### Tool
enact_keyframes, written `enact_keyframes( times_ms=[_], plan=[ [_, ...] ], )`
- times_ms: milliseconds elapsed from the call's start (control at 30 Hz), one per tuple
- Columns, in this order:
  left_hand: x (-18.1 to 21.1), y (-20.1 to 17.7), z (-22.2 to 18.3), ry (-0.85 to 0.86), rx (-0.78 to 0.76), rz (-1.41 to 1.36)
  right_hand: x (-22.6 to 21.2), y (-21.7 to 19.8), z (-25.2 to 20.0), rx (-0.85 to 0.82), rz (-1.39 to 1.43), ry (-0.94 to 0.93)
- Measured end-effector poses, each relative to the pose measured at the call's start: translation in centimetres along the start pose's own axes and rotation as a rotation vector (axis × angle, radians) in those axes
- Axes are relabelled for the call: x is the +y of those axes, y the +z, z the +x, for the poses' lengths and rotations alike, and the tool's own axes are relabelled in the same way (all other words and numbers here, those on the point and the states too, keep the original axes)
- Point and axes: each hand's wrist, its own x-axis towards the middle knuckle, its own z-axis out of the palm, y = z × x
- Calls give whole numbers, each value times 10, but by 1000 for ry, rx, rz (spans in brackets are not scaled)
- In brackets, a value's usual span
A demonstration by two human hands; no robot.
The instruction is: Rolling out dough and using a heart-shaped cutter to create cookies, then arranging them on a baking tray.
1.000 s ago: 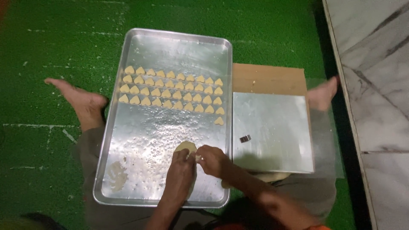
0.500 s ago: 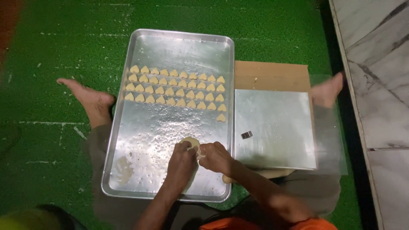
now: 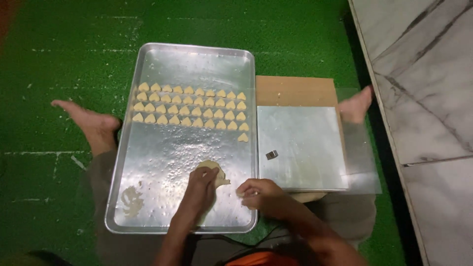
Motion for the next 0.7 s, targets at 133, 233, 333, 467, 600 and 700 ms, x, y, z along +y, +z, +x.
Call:
enact_keyframes(
  times_ms=[133, 233, 333, 467, 600, 700],
  plan=[
    [12, -3, -15, -35, 188, -118, 36, -2, 11, 100, 336, -46],
    [18, 23, -32, -510, 201, -628, 34, 14, 9, 266, -140, -532],
    [25, 48, -37, -480, 204, -721, 26, 26, 13, 262, 75, -649],
    [40, 57, -39, -417, 168, -902, 28, 29, 12, 419, 127, -553],
    [53, 57, -33, -416, 121, -844, 44, 30, 14, 479, 63, -520],
    [40, 76, -33, -257, 179, -914, 61, 30, 16, 567, -55, -460]
  ],
)
